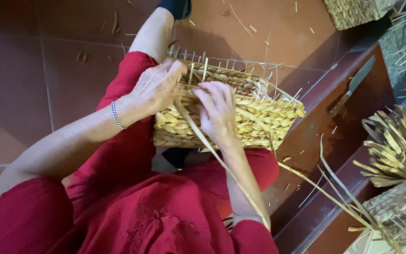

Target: The person sits on the floor with a woven water hyacinth basket on their lap. They use scissors to trim protruding straw strands from the basket rim, then tuck and weave loose straw strips around the edge and along the sides, pressing the strands into the weave by hand.

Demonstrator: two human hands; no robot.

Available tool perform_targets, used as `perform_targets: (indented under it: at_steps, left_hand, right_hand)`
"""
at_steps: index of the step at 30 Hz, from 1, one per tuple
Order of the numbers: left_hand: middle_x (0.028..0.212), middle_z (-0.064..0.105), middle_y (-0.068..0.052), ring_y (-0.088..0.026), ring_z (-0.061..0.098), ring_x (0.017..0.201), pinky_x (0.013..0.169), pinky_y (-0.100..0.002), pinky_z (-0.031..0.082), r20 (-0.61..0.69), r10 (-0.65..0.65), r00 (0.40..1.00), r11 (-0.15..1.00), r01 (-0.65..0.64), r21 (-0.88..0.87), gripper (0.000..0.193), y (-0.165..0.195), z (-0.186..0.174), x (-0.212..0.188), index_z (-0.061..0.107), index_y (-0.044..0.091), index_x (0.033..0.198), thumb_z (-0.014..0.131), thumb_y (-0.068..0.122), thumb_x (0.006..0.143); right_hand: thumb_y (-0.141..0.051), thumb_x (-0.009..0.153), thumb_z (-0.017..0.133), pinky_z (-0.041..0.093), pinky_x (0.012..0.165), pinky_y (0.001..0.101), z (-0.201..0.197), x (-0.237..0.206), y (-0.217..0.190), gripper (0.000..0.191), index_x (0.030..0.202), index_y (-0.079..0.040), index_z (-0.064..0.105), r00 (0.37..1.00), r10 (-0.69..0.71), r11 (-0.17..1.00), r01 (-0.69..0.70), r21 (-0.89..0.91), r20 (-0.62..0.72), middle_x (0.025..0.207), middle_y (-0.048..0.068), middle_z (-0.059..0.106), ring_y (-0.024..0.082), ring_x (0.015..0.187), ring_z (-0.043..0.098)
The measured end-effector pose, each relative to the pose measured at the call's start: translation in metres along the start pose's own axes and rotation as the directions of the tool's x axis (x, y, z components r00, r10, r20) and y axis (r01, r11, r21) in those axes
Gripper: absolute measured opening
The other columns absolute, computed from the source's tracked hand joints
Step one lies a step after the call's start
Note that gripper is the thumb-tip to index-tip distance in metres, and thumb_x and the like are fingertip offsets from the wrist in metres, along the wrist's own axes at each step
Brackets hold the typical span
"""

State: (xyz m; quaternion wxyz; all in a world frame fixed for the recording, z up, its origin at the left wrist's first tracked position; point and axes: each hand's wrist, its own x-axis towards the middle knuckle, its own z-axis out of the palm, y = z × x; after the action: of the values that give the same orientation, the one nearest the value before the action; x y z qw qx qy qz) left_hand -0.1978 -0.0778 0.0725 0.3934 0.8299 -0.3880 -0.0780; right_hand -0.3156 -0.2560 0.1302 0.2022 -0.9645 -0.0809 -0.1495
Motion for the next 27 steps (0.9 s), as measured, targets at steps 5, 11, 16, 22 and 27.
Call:
perform_targets:
  at_steps: [5, 11, 16, 22, 27]
  left_hand:
    - [0.1, 0.055, -0.02, -0.041, 0.064, 0.083, 0.068, -0.048, 0.053, 0.054, 0.114, 0.992, 0.979, -0.121, 0.164, 0.028, 0.005, 0.002, 0.003, 0.058, 0.0, 0.102, 0.066, -0.003, 0.075]
    - [0.104, 0.056, -0.018, -0.04, 0.064, 0.084, 0.072, -0.048, 0.054, 0.106, 0.118, 0.987, 0.993, -0.115, -0.037, 0.022, 0.014, -0.005, -0.001, 0.063, 0.002, 0.1, 0.066, -0.004, 0.079]
    - [0.104, 0.059, -0.02, -0.042, 0.063, 0.082, 0.07, -0.049, 0.053, 0.004, 0.189, 0.982, 0.98, -0.189, -0.064, 0.037, 0.024, 0.005, -0.017, 0.059, -0.001, 0.113, 0.067, -0.003, 0.077]
    - [0.094, 0.063, -0.018, -0.042, 0.066, 0.086, 0.069, -0.05, 0.052, -0.023, -0.06, 0.998, 0.979, 0.054, -0.196, 0.021, 0.014, 0.019, -0.017, 0.054, 0.003, 0.112, 0.068, 0.001, 0.096]
    - [0.099, 0.061, -0.018, -0.042, 0.065, 0.087, 0.07, -0.048, 0.053, -0.217, 0.078, 0.973, 0.964, -0.13, -0.233, 0.026, 0.015, 0.012, -0.008, 0.053, 0.0, 0.112, 0.068, -0.002, 0.091]
  right_hand:
    - [-0.014, 0.074, 0.084, 0.042, 0.106, 0.0503, -0.009, -0.013, -0.001, 0.039, 0.11, -0.008, 0.071, 0.999, -0.047, 0.987, 0.05, 0.155, -0.023, 0.124, 0.012, 0.064, 0.034, 0.124, 0.055]
    - [-0.004, 0.098, 0.073, 0.059, 0.083, 0.0313, 0.017, -0.02, 0.002, 0.013, 0.111, -0.004, 0.074, 0.894, 0.446, 0.774, -0.367, 0.516, -0.034, 0.106, 0.005, 0.076, 0.016, 0.091, 0.073]
    - [-0.002, 0.1, 0.069, 0.059, 0.075, 0.0253, 0.019, -0.016, 0.012, 0.025, 0.125, -0.003, 0.066, 0.895, 0.445, 0.728, -0.379, 0.571, 0.027, 0.119, 0.009, 0.076, 0.008, 0.085, 0.07]
    - [0.004, 0.091, 0.069, 0.051, 0.064, 0.0239, 0.016, 0.005, 0.025, 0.072, 0.155, -0.007, 0.037, 0.84, 0.399, 0.665, -0.541, 0.514, 0.368, 0.139, 0.006, 0.066, 0.01, 0.065, 0.054]
    - [0.004, 0.097, 0.07, 0.058, 0.078, 0.027, 0.028, -0.006, 0.007, 0.033, 0.127, -0.009, 0.067, 0.911, 0.411, 0.73, -0.345, 0.59, 0.026, 0.11, 0.005, 0.074, 0.012, 0.089, 0.07]
